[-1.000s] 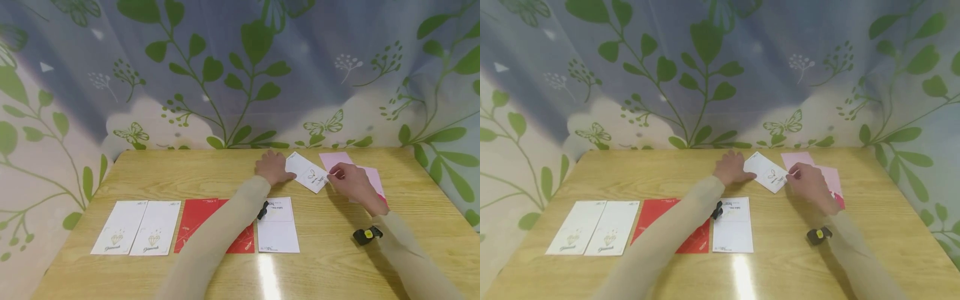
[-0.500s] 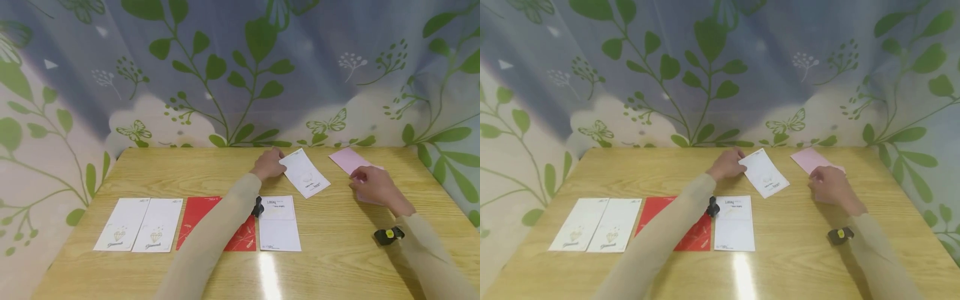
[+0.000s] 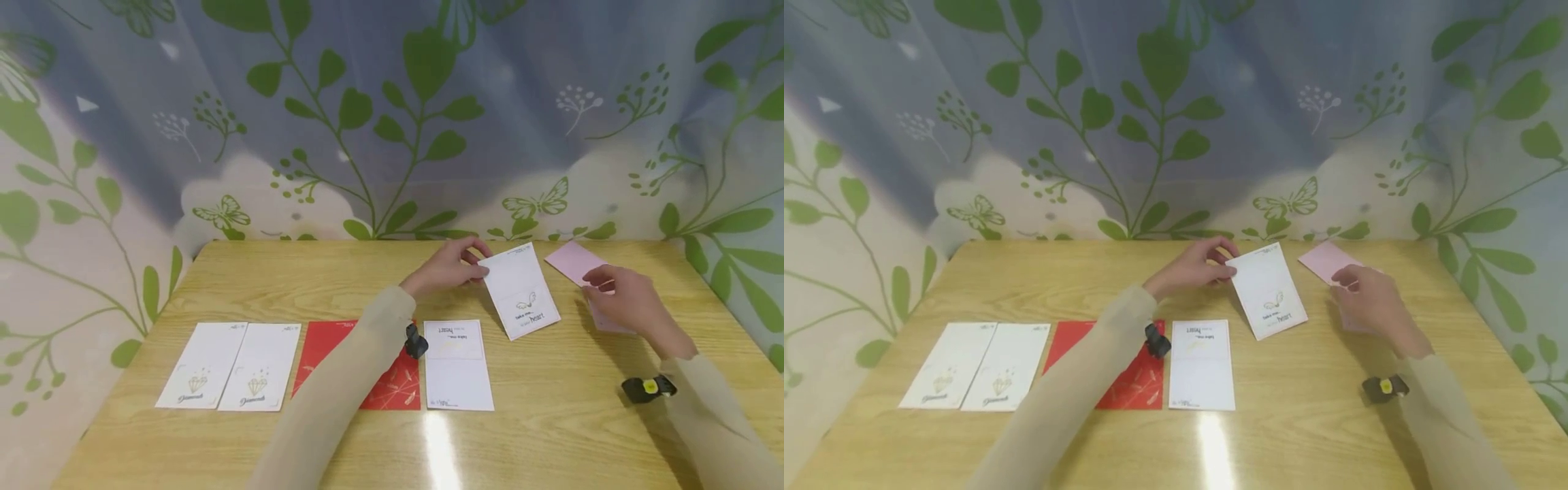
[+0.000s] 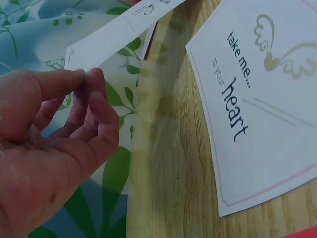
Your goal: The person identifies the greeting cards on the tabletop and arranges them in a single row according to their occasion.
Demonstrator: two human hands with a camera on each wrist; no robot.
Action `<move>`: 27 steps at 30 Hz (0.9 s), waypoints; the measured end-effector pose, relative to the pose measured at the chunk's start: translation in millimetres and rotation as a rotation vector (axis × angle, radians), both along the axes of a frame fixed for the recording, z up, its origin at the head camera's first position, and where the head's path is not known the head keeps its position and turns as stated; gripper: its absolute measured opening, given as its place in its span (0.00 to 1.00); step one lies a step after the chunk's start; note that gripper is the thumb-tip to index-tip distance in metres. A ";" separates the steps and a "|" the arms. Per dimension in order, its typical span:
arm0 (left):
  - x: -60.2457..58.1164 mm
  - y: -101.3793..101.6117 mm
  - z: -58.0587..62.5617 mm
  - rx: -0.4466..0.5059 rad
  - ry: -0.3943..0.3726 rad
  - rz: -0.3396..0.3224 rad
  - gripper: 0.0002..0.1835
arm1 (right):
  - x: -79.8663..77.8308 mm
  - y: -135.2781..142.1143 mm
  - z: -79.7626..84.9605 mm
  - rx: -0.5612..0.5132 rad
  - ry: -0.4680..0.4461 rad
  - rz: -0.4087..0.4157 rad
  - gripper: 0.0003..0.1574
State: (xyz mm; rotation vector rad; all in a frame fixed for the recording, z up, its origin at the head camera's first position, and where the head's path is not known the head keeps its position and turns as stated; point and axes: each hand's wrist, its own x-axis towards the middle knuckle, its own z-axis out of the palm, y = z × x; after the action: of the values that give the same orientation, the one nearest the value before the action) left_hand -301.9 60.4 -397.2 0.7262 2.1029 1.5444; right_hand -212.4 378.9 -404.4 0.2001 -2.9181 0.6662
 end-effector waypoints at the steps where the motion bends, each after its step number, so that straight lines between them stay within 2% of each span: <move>1: 1.7 -0.6 0.1 0.015 -0.016 -0.018 0.13 | 2.2 -3.4 2.2 -0.033 0.032 -0.011 0.17; 4: 6.2 -1.4 -0.5 0.048 -0.041 -0.059 0.13 | 7.1 -14.8 9.5 -0.154 0.092 -0.016 0.21; 9: 14.7 -0.4 0.4 0.040 -0.049 -0.138 0.13 | 14.7 -33.4 20.0 -0.356 0.042 0.078 0.25; 12: 20.1 1.1 2.6 0.022 -0.064 -0.186 0.13 | 19.0 -40.4 22.5 -0.375 0.017 0.132 0.23; 18: 27.5 3.2 7.2 0.002 -0.117 -0.243 0.13 | 25.7 -46.4 20.9 -0.383 -0.017 0.158 0.12; 20: 28.5 2.4 7.0 -0.036 -0.075 -0.261 0.12 | 28.6 -47.6 18.7 -0.406 -0.042 0.169 0.10; 25: 29.4 1.9 2.7 -0.170 0.128 -0.300 0.07 | 34.6 -50.2 12.8 -0.434 -0.108 0.170 0.10; 27: 29.9 2.9 1.2 -0.213 0.176 -0.307 0.06 | 35.1 -51.2 10.0 -0.430 -0.130 0.162 0.11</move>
State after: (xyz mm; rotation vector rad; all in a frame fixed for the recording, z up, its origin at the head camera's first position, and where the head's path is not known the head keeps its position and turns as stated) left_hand -272.0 63.4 -396.0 1.0798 2.1164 1.1095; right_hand -177.3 327.8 -394.5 0.3544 -2.8064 1.3545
